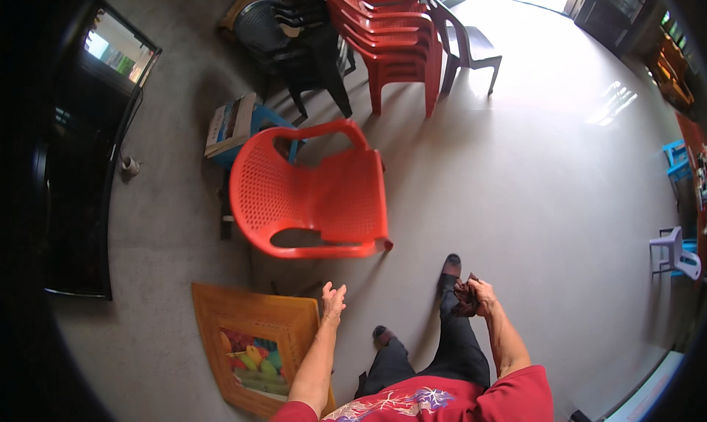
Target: The person wipes a wooden table with a cloth, then moves to a stack of red plastic chairs. They pick up one chair at a time, wipe the seat, backrest, and legs with the cloth, and place it back. The person repeats this process for several chairs.
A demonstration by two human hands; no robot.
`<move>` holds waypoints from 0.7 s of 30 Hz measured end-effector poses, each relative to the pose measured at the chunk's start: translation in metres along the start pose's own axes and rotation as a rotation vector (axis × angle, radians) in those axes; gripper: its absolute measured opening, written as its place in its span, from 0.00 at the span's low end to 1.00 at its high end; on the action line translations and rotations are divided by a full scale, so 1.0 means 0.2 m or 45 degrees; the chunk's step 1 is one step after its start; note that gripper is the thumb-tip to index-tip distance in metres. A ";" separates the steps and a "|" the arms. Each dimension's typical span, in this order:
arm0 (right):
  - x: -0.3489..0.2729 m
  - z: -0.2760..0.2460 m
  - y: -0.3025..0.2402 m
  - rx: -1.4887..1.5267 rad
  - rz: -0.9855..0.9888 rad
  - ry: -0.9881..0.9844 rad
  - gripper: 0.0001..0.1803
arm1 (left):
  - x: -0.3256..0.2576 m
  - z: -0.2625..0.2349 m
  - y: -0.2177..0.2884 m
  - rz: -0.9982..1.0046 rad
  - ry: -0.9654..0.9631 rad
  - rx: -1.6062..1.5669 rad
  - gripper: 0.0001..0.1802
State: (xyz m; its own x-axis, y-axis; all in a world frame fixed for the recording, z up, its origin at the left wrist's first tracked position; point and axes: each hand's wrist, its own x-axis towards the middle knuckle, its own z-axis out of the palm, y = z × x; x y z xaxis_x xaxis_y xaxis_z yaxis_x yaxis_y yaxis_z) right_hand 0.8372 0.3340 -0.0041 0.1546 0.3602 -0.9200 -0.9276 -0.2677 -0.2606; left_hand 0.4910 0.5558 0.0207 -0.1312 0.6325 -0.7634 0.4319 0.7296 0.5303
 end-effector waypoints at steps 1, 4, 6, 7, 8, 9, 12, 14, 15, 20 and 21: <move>0.00 -0.01 -0.10 0.062 0.016 0.024 0.06 | 0.02 0.10 0.08 -0.100 -0.050 -0.205 0.47; 0.12 -0.02 -0.41 -0.064 0.017 0.044 0.08 | 0.21 0.32 0.22 -0.214 0.020 -0.700 0.51; 0.11 0.10 -0.70 -0.306 -0.028 0.029 0.10 | 0.43 0.34 0.16 -0.290 0.037 -0.892 0.48; 0.16 0.09 -0.84 -0.362 -0.063 0.051 0.11 | 0.43 0.46 0.24 -0.325 0.244 -0.887 0.50; 0.23 0.10 -0.96 -0.425 -0.085 0.048 0.11 | 0.46 0.51 0.26 -0.348 0.320 -0.818 0.52; 0.30 0.10 -1.06 -0.486 -0.107 0.047 0.12 | 0.49 0.54 0.26 -0.371 0.394 -0.745 0.55; 0.46 0.22 -1.40 -0.665 -0.193 0.064 0.10 | 0.48 0.60 0.33 -0.448 0.414 -0.691 0.60; 0.51 0.38 -1.61 -0.704 -0.266 0.030 0.10 | 0.48 0.60 0.33 -0.523 0.404 -0.536 0.65; 0.52 0.48 -1.71 -0.677 -0.291 0.000 0.11 | 0.47 0.60 0.36 -0.557 0.397 -0.458 0.63; 0.79 0.73 -2.02 -0.968 -0.370 -0.029 0.14 | 0.48 0.53 0.50 -0.739 0.303 -0.256 0.44; 0.91 0.69 -2.05 -1.007 -0.451 -0.033 0.15 | 0.50 0.55 0.55 -0.781 0.265 -0.218 0.45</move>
State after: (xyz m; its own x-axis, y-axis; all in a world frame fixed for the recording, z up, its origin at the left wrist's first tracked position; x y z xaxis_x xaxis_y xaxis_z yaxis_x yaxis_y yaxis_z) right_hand 1.1989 0.6336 -0.0236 0.3725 0.5576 -0.7418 -0.3157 -0.6755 -0.6663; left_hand 0.6237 0.6702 -0.0385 -0.4849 0.1141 -0.8671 0.0785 0.9931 0.0868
